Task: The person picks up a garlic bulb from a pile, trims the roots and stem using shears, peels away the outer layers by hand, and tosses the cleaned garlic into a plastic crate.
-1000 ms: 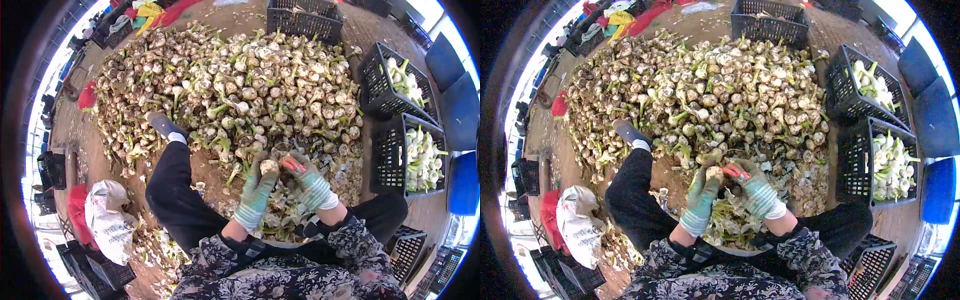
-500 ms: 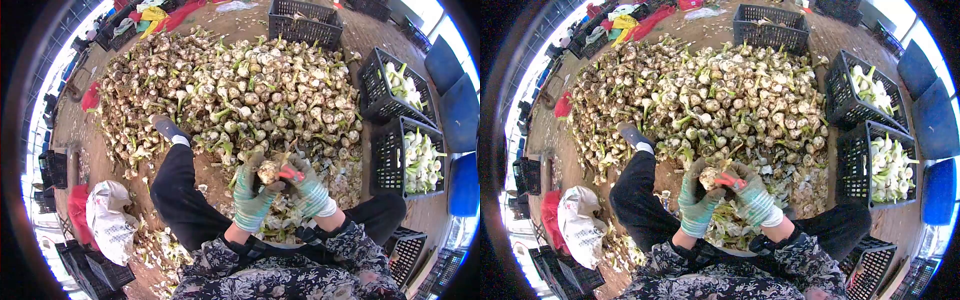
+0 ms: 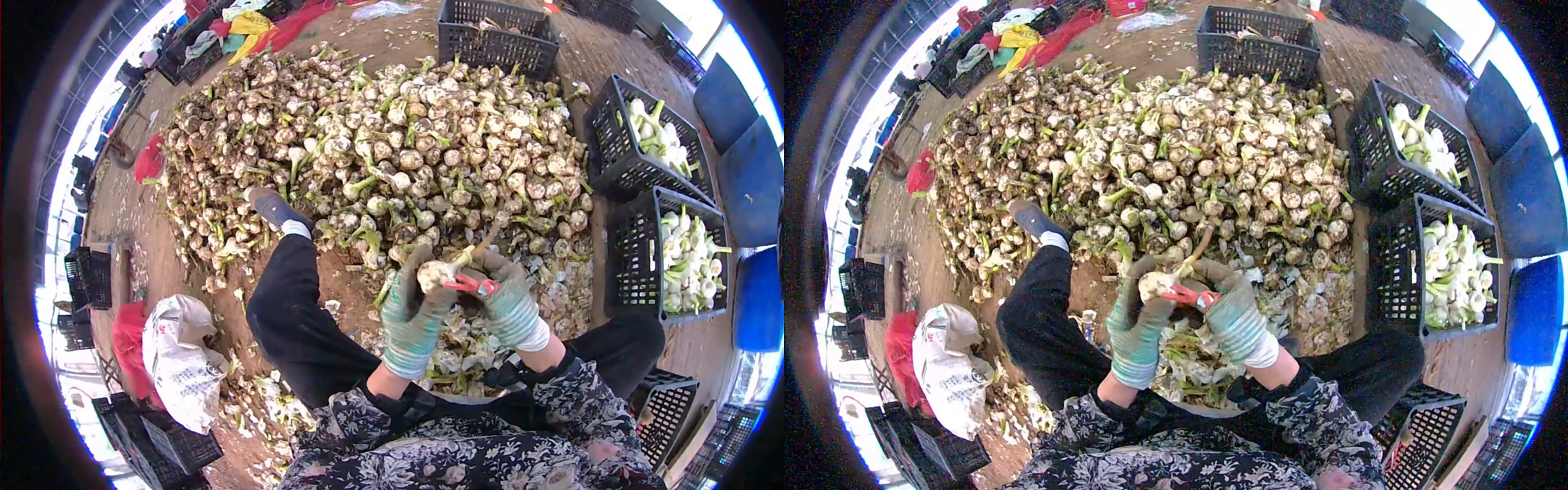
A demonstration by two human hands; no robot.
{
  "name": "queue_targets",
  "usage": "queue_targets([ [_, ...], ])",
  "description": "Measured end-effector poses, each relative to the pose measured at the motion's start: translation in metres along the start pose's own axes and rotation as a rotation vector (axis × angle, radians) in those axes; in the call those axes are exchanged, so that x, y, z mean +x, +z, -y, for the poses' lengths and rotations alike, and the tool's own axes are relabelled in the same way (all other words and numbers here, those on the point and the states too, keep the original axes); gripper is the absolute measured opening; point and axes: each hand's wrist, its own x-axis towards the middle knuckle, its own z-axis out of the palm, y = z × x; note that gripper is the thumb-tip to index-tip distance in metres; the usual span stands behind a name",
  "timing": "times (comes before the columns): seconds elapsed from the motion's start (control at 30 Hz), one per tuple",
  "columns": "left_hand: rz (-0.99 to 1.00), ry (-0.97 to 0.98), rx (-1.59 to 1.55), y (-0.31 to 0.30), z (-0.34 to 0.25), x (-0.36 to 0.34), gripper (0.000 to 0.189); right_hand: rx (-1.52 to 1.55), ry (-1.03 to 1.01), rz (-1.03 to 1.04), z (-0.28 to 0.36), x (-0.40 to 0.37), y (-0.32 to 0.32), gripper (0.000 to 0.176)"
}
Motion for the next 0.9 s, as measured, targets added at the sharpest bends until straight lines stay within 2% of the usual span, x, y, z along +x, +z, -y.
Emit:
queue_targets([
  [0.07,-0.065,-0.203,-0.058,-0.004,0.003,0.004,0.047,-0.625,-0.197,0.049,0.023,0.001,0.007,0.031],
  [0.1,-0.080,-0.315,-0.117,-0.002,0.002,0.006,0.050,-0.627,-0.197,0.048,0.020,0.001,0.005,0.031],
  [0.13,-0.077,-0.315,-0.119,-0.001,0.002,0.008,0.050,-0.594,-0.212,0.029,0.013,0.001,-0.001,0.032],
  [0.2,0.014,-0.636,-0.228,-0.005,0.008,0.014,0.062,-0.526,-0.245,-0.009,0.001,0.003,-0.010,0.035],
  [0.23,0.022,-0.522,-0.268,-0.006,0.016,0.015,0.055,-0.299,-0.131,-0.002,0.000,0.004,-0.011,0.033],
  [0.27,0.022,-0.521,-0.267,-0.009,0.029,0.017,0.055,-0.298,-0.131,-0.001,0.002,0.003,-0.011,0.033],
  [0.3,-0.017,-0.357,-0.336,-0.012,0.044,0.019,0.051,-0.306,-0.124,-0.031,0.007,0.001,-0.011,0.029],
  [0.33,-0.054,-0.190,-0.402,-0.002,0.028,0.024,0.047,-0.315,-0.119,-0.060,0.015,-0.001,-0.008,0.029],
  [0.37,-0.063,-0.143,-0.026,0.009,0.008,0.008,0.046,-0.356,-0.117,0.031,0.024,0.001,-0.004,0.026],
  [0.4,-0.064,-0.144,-0.023,0.008,0.001,0.008,0.046,-0.354,-0.116,0.032,0.034,-0.001,0.000,0.026],
  [0.47,0.108,-0.286,0.001,-0.002,-0.009,0.013,0.044,-0.770,-0.298,0.114,0.047,-0.003,0.006,0.024],
  [0.5,0.149,-0.352,-0.191,-0.005,-0.008,0.014,0.050,-0.906,-0.364,0.061,0.044,0.001,0.000,0.025],
  [0.53,0.150,-0.349,-0.190,-0.002,-0.013,0.011,0.050,-0.906,-0.367,0.061,0.037,0.002,-0.008,0.025],
  [0.6,0.249,-0.399,-0.432,0.005,-0.024,0.009,0.055,-0.598,-0.121,-0.001,0.033,0.005,-0.015,0.028],
  [0.63,0.317,-0.456,-0.567,-0.003,-0.012,0.013,0.060,-0.404,0.100,-0.038,0.043,-0.001,-0.010,0.030],
  [0.67,0.256,-0.520,-0.620,-0.005,-0.010,0.016,0.061,-0.144,0.163,-0.026,0.041,0.002,-0.011,0.030],
  [0.77,0.186,-0.491,-0.594,0.006,-0.011,0.014,0.057,-0.149,0.090,-0.042,0.051,-0.002,-0.006,0.029],
  [0.83,0.237,-0.360,-0.381,0.009,-0.012,0.011,0.067,-0.539,-0.034,0.141,0.058,-0.003,-0.002,0.029],
  [0.87,0.237,-0.355,-0.378,0.004,-0.011,0.007,0.067,-0.537,-0.039,0.144,0.057,-0.003,-0.002,0.029],
  [0.9,0.234,-0.461,-0.326,-0.003,-0.010,0.004,0.059,-0.325,0.038,0.037,0.057,-0.002,-0.005,0.032],
])
